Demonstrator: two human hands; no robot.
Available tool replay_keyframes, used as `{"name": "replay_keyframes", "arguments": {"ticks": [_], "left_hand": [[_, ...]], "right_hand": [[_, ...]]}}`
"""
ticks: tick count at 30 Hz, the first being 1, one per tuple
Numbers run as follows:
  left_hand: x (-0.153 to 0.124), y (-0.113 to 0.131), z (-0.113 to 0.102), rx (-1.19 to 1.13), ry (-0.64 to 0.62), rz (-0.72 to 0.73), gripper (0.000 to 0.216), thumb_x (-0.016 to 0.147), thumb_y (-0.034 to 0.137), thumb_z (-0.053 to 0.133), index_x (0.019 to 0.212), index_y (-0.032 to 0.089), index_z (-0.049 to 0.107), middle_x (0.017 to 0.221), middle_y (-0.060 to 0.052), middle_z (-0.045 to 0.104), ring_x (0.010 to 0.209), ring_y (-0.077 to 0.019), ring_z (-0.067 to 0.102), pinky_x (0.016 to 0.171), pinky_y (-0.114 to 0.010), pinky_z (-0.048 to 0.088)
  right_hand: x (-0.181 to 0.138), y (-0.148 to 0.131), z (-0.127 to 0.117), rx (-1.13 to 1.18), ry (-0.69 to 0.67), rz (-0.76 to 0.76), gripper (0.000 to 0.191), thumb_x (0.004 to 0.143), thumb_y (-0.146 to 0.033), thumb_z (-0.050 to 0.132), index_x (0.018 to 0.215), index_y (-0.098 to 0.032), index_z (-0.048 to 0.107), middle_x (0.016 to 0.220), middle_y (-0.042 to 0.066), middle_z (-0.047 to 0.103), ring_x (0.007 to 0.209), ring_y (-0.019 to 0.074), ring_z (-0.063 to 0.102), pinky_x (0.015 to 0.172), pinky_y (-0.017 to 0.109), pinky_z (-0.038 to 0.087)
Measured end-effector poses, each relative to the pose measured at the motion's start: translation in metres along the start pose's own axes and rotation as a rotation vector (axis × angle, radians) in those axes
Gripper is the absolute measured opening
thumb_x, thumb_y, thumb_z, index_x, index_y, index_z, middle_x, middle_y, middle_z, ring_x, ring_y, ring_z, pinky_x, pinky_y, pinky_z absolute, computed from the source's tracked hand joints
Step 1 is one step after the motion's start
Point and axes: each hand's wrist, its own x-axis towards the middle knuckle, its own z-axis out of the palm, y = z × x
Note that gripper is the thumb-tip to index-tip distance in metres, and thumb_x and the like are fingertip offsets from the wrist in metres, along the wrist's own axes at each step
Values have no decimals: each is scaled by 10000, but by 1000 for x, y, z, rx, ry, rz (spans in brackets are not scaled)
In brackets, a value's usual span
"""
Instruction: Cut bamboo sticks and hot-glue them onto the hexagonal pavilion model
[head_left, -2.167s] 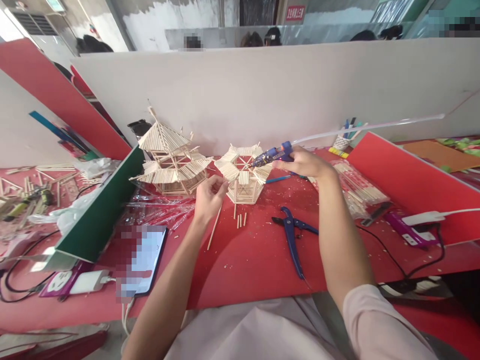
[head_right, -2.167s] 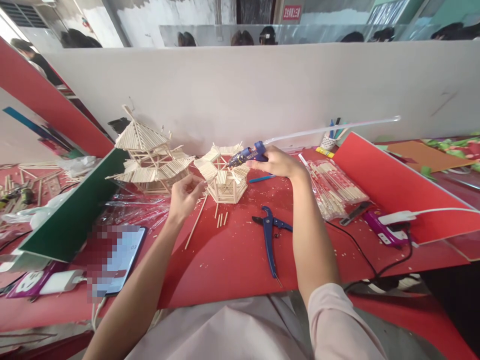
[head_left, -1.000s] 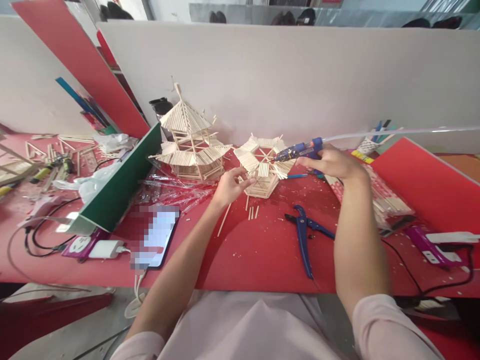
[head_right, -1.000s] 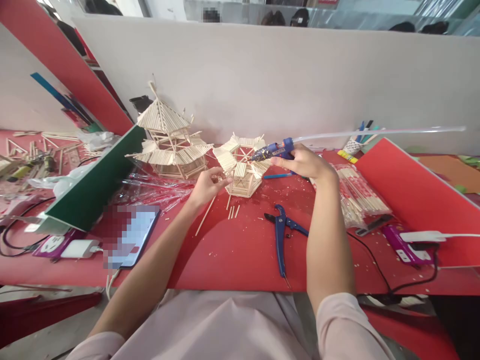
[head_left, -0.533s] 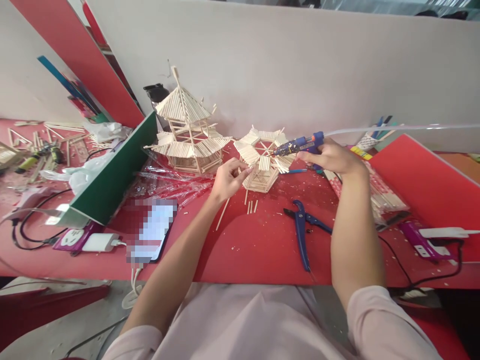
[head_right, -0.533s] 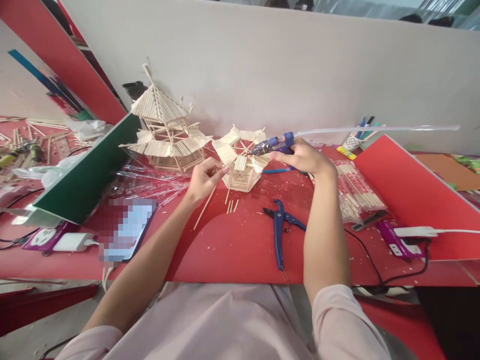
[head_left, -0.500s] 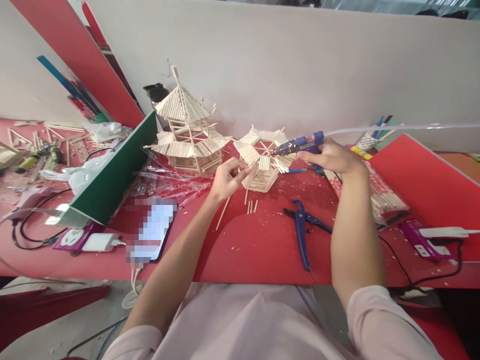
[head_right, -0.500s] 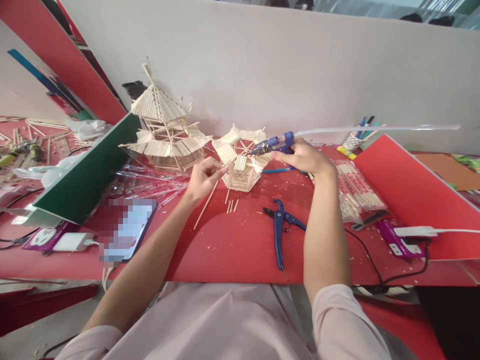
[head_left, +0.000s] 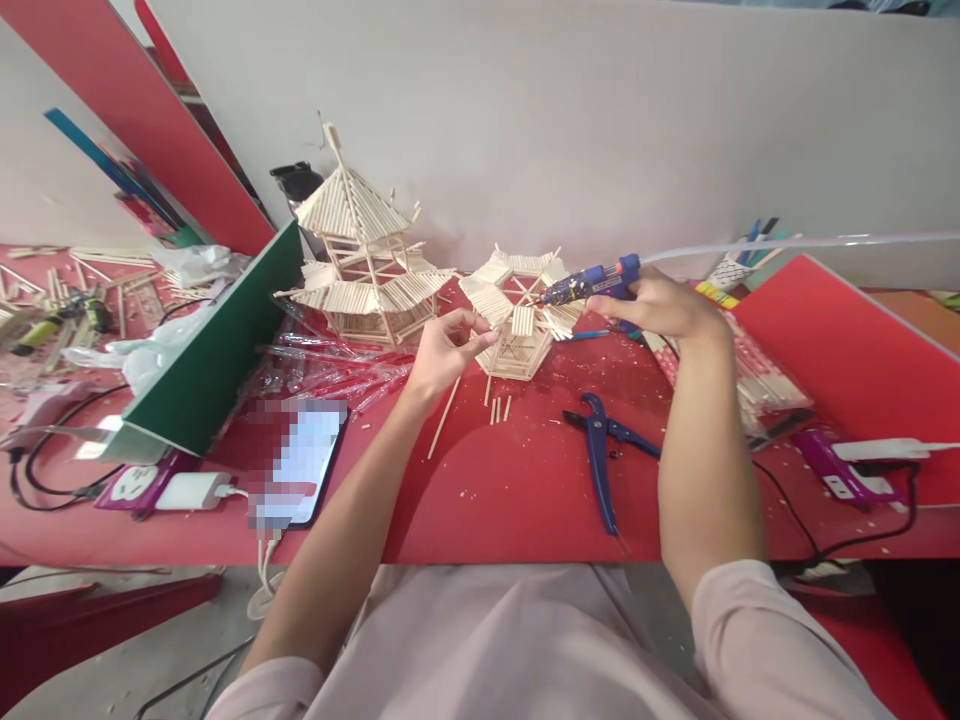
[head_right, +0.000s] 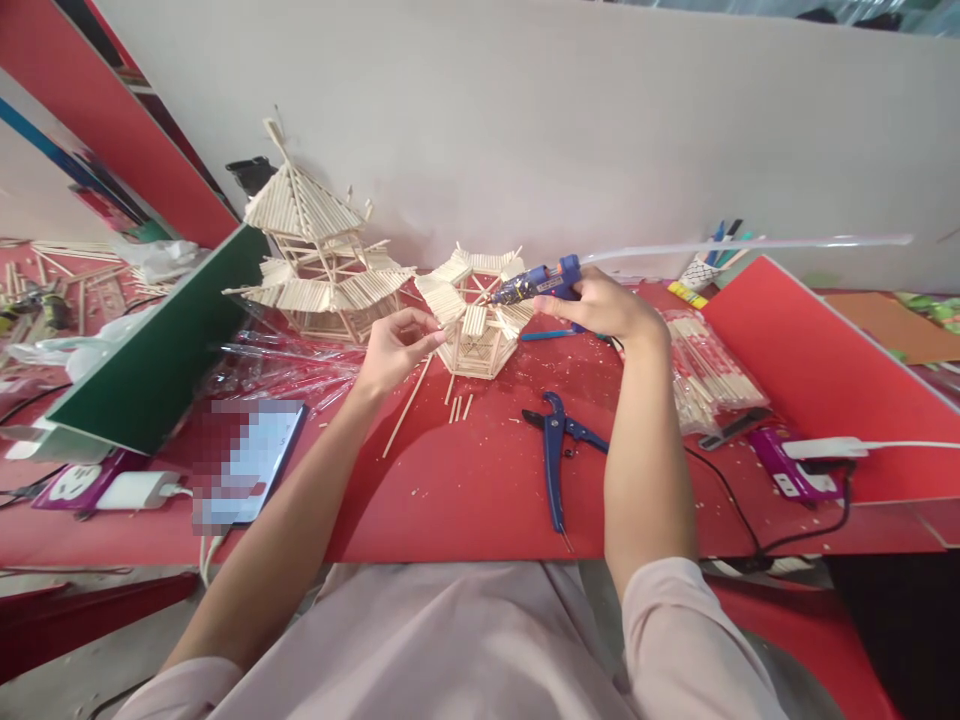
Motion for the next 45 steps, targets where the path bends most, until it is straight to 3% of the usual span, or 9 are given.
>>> {"name": "replay_keyframes", "arguments": {"ticks": [8,13,19,25,31,36,45], "left_hand": [[3,-3,-1,225,21,102,344,727,514,821,777,180,758,794,-58,736,542,-94,462,516,-266,354],[3,-4,-4,167,-12,118,360,769,537,780,740,181,744,673,-33,673,524,-96,426,502,-263,332],[4,1,-13,-30,-73,-1,388,764,544,785,750,173,671,619,4,580,521,-85,443,489,-236,327],[1,4,-3,56,-28,4,366,721,501,826,785,162,705,808,-43,698,580,-91,517,527,-235,378],[0,11,4,84,64,-14,338,684,484,853,703,160,757,671,-43,709,546,-114,523,496,-257,386],[-1,19,3,112,81,-36,296,697,446,850,692,162,770,681,-51,727,587,-131,570,524,-266,415],[4,15,-17,48,-29,-31,264,764,424,801,737,173,723,615,-7,620,516,-90,461,466,-252,314]], "right_hand": [[-1,-1,0,17,-4,12,397,789,-605,712,922,-231,718,699,14,627,718,219,605,687,359,505],[-1,1,0,44,-7,32,384,777,-612,729,910,-253,712,690,16,626,716,229,613,659,367,513],[-3,-2,-1,68,20,66,401,736,-632,743,841,-249,683,645,10,590,691,221,602,617,344,490],[-6,-1,-3,91,23,115,387,730,-625,752,726,-258,629,628,4,564,616,196,552,563,338,466],[-5,-2,-4,73,11,93,393,733,-636,744,799,-258,660,620,3,569,646,208,564,600,338,470],[-6,-6,-3,52,7,74,437,740,-666,733,851,-248,673,618,-6,560,604,182,541,576,324,467],[-6,-5,-2,50,-5,90,409,750,-639,736,816,-243,658,624,-10,563,570,158,517,530,304,450]]}}
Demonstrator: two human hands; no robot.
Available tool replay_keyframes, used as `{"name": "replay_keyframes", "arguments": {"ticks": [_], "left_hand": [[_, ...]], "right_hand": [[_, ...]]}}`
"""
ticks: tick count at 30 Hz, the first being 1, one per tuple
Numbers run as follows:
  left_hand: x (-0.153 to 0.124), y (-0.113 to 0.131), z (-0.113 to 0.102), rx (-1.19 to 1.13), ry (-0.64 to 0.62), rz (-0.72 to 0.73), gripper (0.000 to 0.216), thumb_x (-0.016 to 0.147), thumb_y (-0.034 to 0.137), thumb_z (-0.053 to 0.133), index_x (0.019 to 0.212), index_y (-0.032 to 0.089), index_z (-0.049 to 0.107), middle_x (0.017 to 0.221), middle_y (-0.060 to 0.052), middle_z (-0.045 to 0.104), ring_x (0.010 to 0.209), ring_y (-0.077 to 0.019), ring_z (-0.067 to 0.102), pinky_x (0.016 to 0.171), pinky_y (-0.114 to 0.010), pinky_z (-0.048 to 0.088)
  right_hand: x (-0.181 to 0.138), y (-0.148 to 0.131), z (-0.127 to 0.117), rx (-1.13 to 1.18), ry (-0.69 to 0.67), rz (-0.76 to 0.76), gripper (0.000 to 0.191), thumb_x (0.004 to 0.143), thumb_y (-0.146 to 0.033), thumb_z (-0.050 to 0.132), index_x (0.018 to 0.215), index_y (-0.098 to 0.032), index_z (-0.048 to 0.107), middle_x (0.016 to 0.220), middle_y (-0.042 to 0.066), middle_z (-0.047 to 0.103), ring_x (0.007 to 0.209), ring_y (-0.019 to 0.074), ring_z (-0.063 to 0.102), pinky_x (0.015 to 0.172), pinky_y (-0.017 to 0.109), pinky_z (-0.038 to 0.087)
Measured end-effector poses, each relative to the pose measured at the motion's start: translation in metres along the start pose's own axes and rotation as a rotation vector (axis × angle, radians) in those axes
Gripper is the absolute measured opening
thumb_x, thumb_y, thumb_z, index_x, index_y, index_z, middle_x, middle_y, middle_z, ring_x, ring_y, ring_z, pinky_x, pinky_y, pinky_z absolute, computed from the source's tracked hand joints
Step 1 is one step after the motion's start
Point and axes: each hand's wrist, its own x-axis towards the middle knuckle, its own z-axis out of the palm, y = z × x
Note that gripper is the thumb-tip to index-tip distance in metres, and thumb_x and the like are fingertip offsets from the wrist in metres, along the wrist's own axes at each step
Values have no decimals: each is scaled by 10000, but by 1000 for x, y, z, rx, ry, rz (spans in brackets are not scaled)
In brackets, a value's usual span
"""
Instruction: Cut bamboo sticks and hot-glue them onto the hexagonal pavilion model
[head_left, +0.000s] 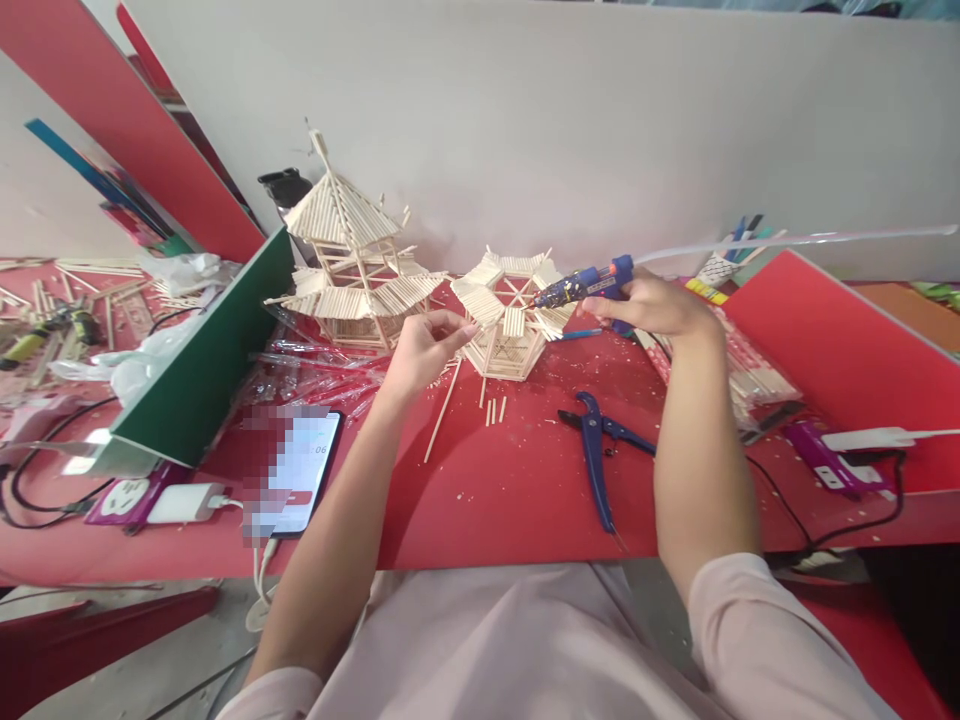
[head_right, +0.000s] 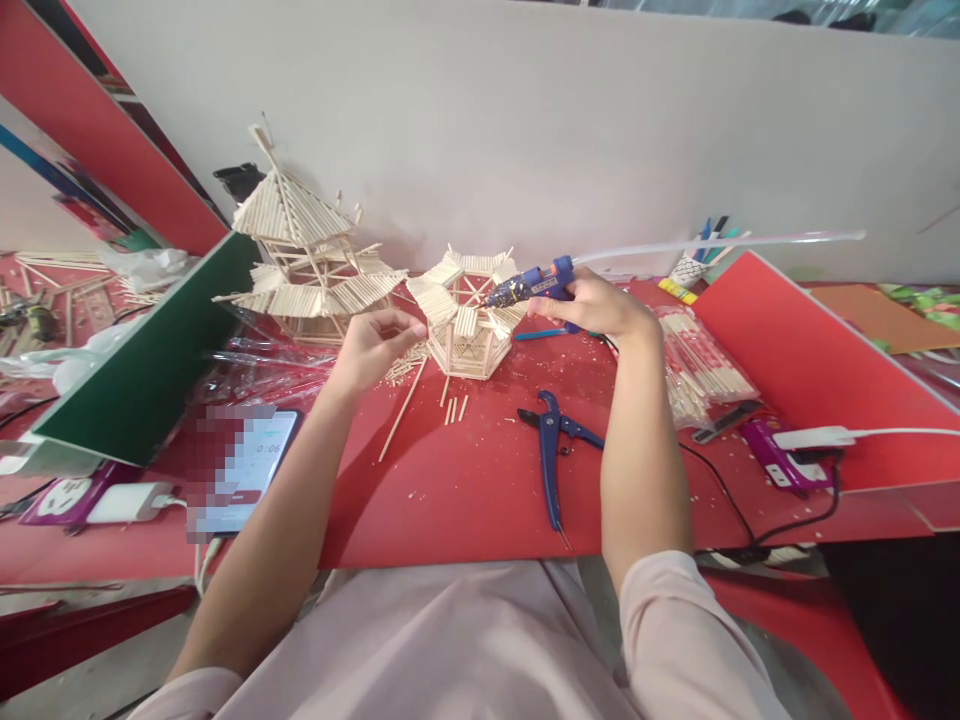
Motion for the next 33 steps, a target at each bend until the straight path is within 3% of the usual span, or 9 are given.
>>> {"name": "replay_keyframes", "arguments": {"ticks": [5,11,14,18,20,24,27,30,33], "left_hand": [[4,-3,-6,-247,70,13,241,814,403,722,731,211,601,677,-5,579,602,-107,522,548,-263,425],[2,6,-7,-307,76,37,369,844,555,575,756,238,408,929,-81,631,966,-203,646,728,-342,538],[-1,8,-11,-346,27,57,397,850,605,540,765,244,397,750,-42,534,727,-172,603,626,-337,505],[1,-3,-18,-194,-214,-51,313,831,514,613,735,247,481,542,45,340,439,-105,316,444,-283,317],[2,-14,-17,55,-267,-84,258,817,436,658,709,230,546,531,41,391,455,-109,346,456,-269,290],[3,-32,-10,490,-9,-33,215,759,274,719,618,211,570,555,21,509,529,-131,463,542,-267,314],[3,-30,-4,437,-68,10,49,814,231,662,810,197,697,729,-19,669,647,-157,583,625,-274,404],[3,-21,2,261,-155,62,212,813,255,689,999,161,722,970,-80,743,823,-189,663,729,-293,486],[2,-17,10,116,-142,57,243,815,320,717,977,139,723,1006,-108,755,899,-218,678,777,-317,507]], "right_hand": [[0,2,-1,16,4,-5,421,743,-643,741,851,-240,678,632,-5,573,576,165,528,540,311,457],[0,6,-2,45,21,-2,424,728,-644,755,831,-240,679,621,-8,580,585,175,546,555,318,464],[0,8,-2,53,9,14,405,725,-635,759,754,-247,647,621,-1,580,595,185,550,559,325,468],[0,8,-2,52,1,18,410,722,-637,754,714,-247,627,609,0,579,577,184,540,549,327,464],[0,8,-2,46,1,25,421,709,-641,761,704,-244,622,608,0,583,570,182,540,542,324,457],[-1,5,-2,13,-6,27,445,714,-663,750,691,-241,610,621,7,593,584,184,537,550,320,442],[-3,4,-2,16,-20,28,454,764,-668,715,714,-230,605,650,24,603,610,186,532,584,329,436],[-4,5,-2,33,-29,20,464,771,-668,717,720,-225,588,652,27,590,612,182,521,605,336,427],[-4,4,-2,25,-42,21,470,773,-668,715,708,-220,587,649,25,581,615,180,521,612,335,419]]}}
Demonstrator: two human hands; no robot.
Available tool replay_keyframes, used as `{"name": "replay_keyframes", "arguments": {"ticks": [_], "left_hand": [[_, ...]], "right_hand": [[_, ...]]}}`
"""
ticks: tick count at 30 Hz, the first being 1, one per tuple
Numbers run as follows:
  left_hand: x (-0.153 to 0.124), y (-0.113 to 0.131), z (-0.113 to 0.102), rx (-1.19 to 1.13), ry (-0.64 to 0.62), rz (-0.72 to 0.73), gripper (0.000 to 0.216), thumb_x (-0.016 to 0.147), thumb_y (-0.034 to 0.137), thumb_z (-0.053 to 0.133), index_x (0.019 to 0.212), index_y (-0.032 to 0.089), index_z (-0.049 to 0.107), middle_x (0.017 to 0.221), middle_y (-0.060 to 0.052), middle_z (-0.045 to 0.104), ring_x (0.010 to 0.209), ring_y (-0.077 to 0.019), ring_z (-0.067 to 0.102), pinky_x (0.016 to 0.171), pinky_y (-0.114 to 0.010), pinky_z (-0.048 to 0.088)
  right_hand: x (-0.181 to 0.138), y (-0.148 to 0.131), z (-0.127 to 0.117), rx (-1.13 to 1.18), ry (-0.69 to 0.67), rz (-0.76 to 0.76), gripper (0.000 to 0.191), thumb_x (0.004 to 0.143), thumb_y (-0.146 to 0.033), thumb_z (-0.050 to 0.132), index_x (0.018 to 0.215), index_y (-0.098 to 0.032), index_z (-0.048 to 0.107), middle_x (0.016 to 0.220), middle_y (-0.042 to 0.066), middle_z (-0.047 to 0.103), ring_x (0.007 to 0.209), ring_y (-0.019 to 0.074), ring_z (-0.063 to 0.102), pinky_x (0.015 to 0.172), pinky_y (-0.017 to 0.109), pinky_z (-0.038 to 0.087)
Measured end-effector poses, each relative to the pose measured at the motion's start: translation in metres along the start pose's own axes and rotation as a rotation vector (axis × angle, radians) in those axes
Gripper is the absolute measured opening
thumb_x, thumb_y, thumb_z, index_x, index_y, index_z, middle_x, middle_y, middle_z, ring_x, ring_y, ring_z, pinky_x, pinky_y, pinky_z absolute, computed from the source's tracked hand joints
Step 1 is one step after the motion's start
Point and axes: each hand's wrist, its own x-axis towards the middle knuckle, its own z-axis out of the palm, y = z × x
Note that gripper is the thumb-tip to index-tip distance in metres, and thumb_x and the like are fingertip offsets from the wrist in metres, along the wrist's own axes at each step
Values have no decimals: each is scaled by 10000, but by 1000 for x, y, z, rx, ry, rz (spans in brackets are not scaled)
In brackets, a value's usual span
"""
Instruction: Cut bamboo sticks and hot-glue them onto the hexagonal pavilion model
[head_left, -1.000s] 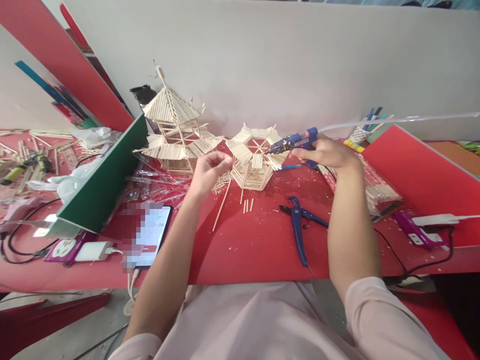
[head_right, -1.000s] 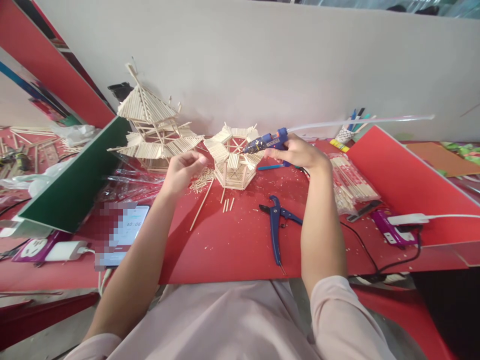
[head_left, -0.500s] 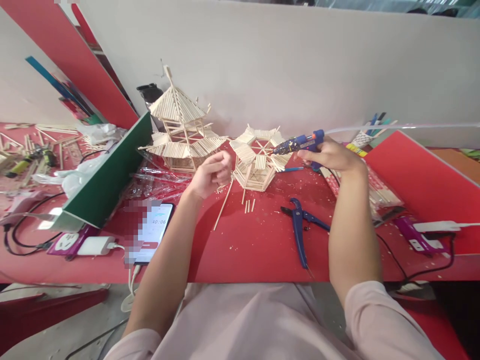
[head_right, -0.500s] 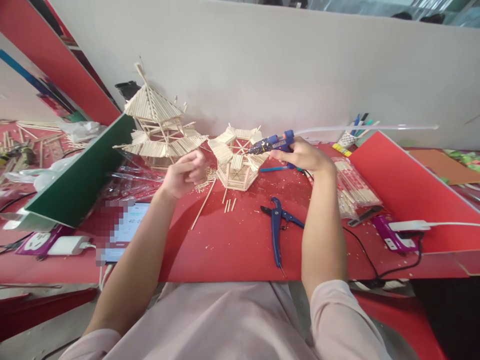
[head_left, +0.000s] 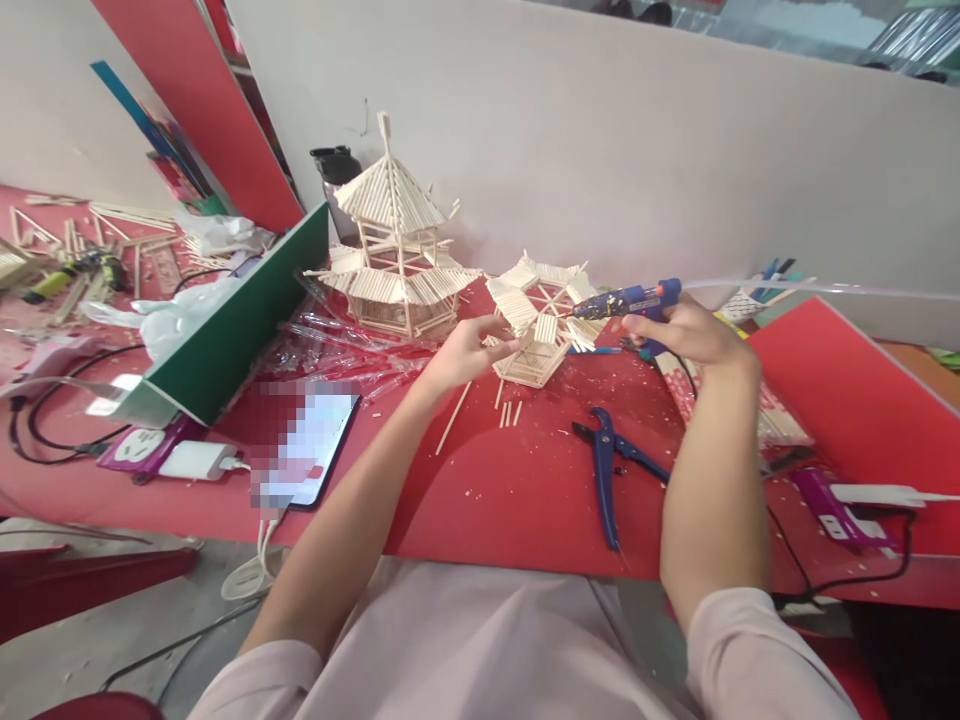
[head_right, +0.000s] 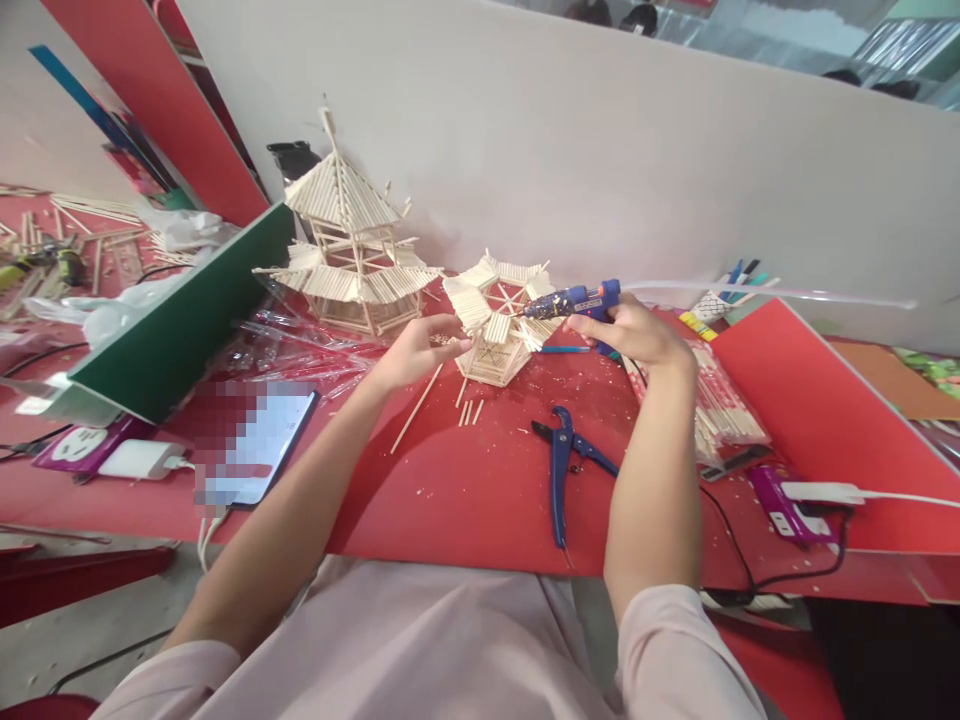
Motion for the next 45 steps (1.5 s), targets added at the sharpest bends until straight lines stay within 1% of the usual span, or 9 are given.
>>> {"name": "replay_keyframes", "arguments": {"ticks": [5,12,24,32,35,38,41,43,45], "left_hand": [[-1,-3,15,-228,76,-100,268,842,379,703,955,138,731,986,-94,755,900,-197,664,832,-325,481],[-3,-3,18,-507,115,-258,270,774,433,782,813,174,715,744,-11,647,498,-55,339,514,-271,247],[-2,3,11,-694,46,-368,295,733,410,845,710,172,673,687,1,550,458,-19,184,471,-269,76],[0,-1,8,-814,151,-370,199,730,275,793,709,165,628,645,39,506,442,-24,217,413,-228,108],[1,0,1,-943,266,-310,122,763,193,691,707,177,584,640,39,494,465,-42,345,419,-198,259],[0,5,-2,-1059,375,-181,121,817,188,601,712,194,542,774,-2,617,659,-90,583,611,-214,480],[-4,13,-3,-1085,391,-119,175,854,229,552,694,201,485,982,-49,697,996,-178,675,864,-311,543],[-6,17,-4,-1103,412,-100,212,856,253,543,674,207,446,911,-54,684,1050,-202,671,926,-341,535],[-7,19,-5,-1121,466,-74,276,855,285,555,643,216,391,710,-27,584,907,-183,674,881,-323,542]], "right_hand": [[1,3,-1,-15,26,41,480,721,-673,734,700,-206,623,625,15,579,598,177,525,589,322,412],[1,10,-2,-23,20,47,473,753,-665,716,748,-197,653,664,17,597,619,173,536,614,319,426],[1,11,-2,-50,15,61,482,770,-674,694,735,-197,637,683,34,605,635,178,524,640,328,425],[2,11,-2,-39,7,52,502,770,-689,684,753,-189,647,682,33,600,637,177,534,629,324,425],[2,11,-1,-18,14,50,517,743,-709,703,719,-200,615,662,25,594,630,176,537,618,321,424],[2,12,-1,8,22,32,517,732,-710,716,717,-205,603,638,15,589,608,175,538,594,316,418],[2,12,-2,0,10,5,496,768,-689,699,710,-202,623,628,16,594,601,176,541,591,316,419],[2,13,-2,-3,8,-7,481,783,-675,693,719,-201,647,625,16,596,597,176,541,587,313,420],[2,13,-2,8,16,-7,471,778,-669,703,746,-200,673,622,15,595,592,175,539,571,308,418]]}}
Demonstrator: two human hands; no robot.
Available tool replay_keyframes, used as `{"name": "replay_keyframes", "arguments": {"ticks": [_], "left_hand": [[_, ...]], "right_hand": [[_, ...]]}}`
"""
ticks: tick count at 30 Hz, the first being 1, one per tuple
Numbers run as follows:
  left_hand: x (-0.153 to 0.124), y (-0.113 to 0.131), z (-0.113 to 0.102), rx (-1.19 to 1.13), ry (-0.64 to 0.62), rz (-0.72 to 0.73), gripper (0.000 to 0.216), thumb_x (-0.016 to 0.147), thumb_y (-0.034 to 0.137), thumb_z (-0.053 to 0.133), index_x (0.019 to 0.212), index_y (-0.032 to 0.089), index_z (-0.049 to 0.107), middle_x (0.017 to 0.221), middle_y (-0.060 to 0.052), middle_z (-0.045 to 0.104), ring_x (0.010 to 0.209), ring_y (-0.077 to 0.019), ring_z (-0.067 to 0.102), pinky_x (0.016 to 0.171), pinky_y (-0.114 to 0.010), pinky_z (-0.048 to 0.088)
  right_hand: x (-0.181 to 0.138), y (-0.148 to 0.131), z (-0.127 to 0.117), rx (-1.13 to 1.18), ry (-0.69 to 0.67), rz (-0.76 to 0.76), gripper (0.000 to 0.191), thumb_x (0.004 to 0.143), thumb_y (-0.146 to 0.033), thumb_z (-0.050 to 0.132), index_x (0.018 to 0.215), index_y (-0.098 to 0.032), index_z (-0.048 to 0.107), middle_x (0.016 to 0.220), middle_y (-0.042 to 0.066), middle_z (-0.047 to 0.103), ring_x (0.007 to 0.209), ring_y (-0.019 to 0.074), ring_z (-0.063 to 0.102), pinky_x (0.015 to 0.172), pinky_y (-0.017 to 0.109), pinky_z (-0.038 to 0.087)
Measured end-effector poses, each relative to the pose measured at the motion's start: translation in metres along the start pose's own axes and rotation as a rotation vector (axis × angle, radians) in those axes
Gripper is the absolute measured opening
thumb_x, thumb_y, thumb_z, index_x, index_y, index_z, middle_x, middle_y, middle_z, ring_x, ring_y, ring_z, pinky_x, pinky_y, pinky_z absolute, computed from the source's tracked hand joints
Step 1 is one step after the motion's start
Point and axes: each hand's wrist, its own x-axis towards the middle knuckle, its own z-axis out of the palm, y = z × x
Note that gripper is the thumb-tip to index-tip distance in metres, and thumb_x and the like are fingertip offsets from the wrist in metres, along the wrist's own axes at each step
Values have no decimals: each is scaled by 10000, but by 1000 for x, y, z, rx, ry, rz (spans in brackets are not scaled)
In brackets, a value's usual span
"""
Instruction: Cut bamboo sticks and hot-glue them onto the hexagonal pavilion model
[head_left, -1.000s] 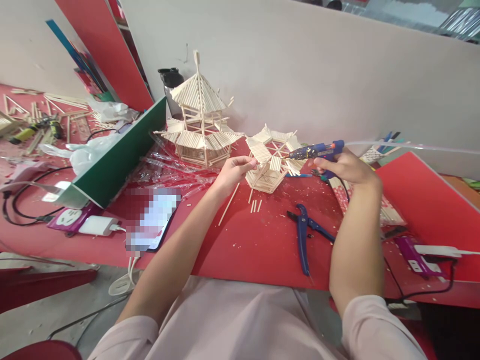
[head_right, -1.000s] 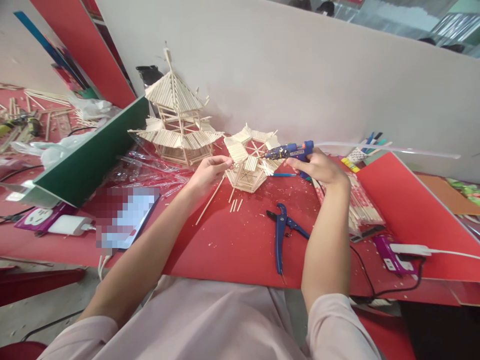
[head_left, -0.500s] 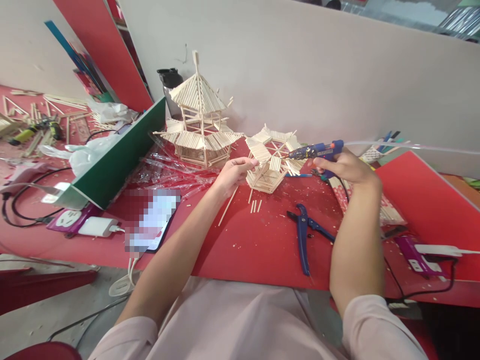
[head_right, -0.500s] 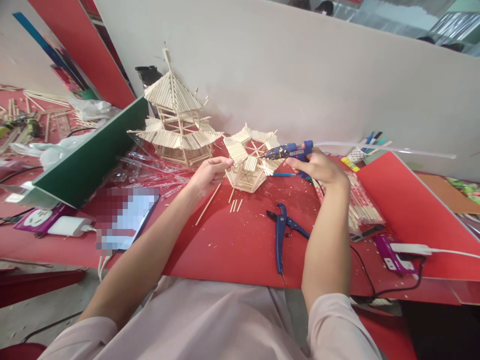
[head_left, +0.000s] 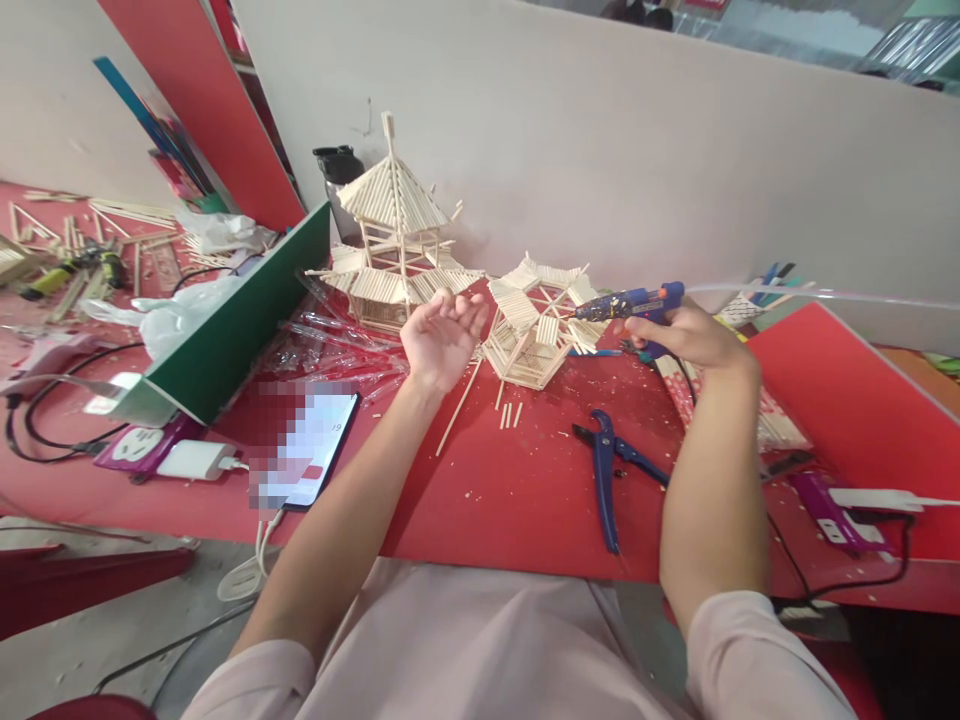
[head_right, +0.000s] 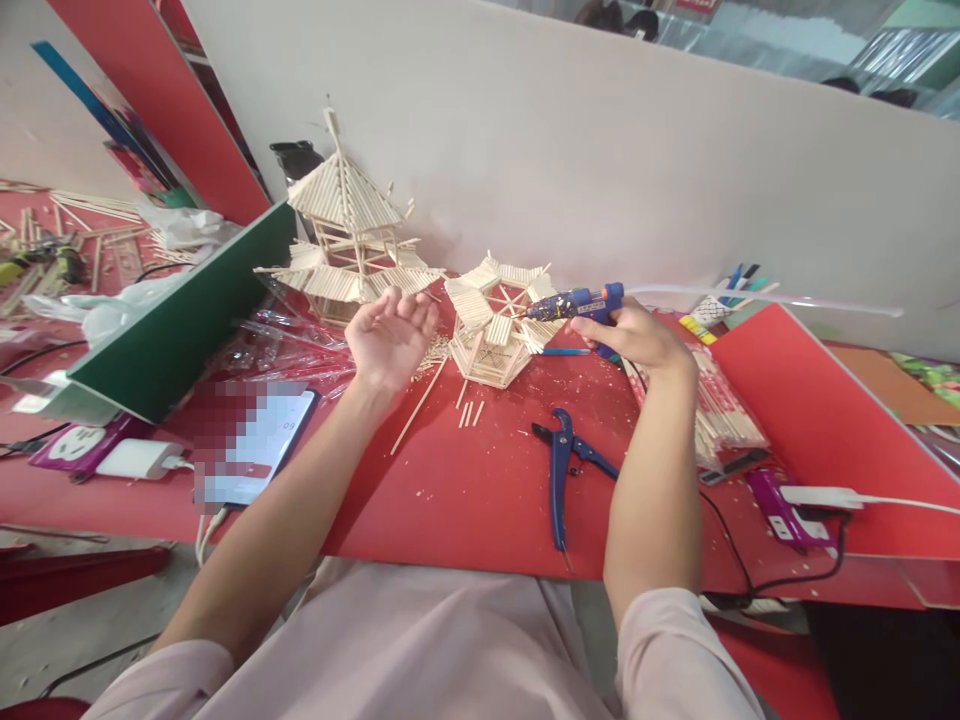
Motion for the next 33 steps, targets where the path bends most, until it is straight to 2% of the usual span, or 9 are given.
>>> {"name": "replay_keyframes", "arguments": {"ticks": [3,5,10,12,14,18,24,28,33], "left_hand": [[4,0,-3,42,40,109,402,847,345,593,606,222,296,548,26,356,629,-135,550,713,-280,525],[8,0,-6,197,50,193,429,839,351,618,594,220,291,542,37,310,557,-117,454,627,-267,478],[11,-4,-8,748,28,428,370,805,263,629,543,195,377,762,-22,565,811,-145,568,739,-289,476],[9,-5,-7,795,-35,410,364,801,268,603,534,193,367,850,-40,628,901,-158,601,768,-298,483],[8,-7,-6,763,-108,308,360,809,281,575,537,201,354,751,-32,623,760,-137,602,683,-286,470],[9,-7,-10,764,-134,138,373,765,218,595,552,222,288,495,63,365,448,-72,354,475,-245,279],[8,-16,-13,1006,-262,-55,267,687,108,685,717,213,442,559,86,364,486,-69,297,493,-239,216],[1,-34,-9,1100,-293,14,254,762,241,753,825,217,508,556,84,364,499,-95,329,524,-251,236],[-7,-44,-10,1594,-285,211,262,877,388,680,725,214,556,598,21,471,536,-137,407,574,-272,227]], "right_hand": [[-1,-2,1,30,8,10,486,746,-683,731,745,-199,680,617,14,588,576,168,533,548,301,417],[-2,-5,1,57,7,16,504,722,-695,750,740,-197,676,617,15,584,574,162,531,548,300,424],[-4,-9,0,93,40,35,512,696,-691,786,745,-196,663,639,21,590,615,162,550,585,300,453],[-4,-8,-2,91,27,25,516,699,-697,779,747,-196,661,638,17,586,616,159,549,583,297,455],[-4,-7,-3,90,9,10,515,713,-696,769,750,-193,661,637,15,581,610,155,543,575,295,451],[-4,-4,-3,100,-6,1,493,760,-673,749,795,-185,683,650,21,584,610,156,540,578,299,443],[-2,2,-1,129,15,17,504,756,-686,743,751,-193,639,656,24,588,615,164,539,606,311,442],[-2,1,-1,116,15,25,520,728,-705,749,736,-199,628,651,25,590,613,170,529,607,316,438],[-1,1,-2,112,8,34,516,724,-707,753,736,-205,637,672,22,605,628,169,539,626,318,464]]}}
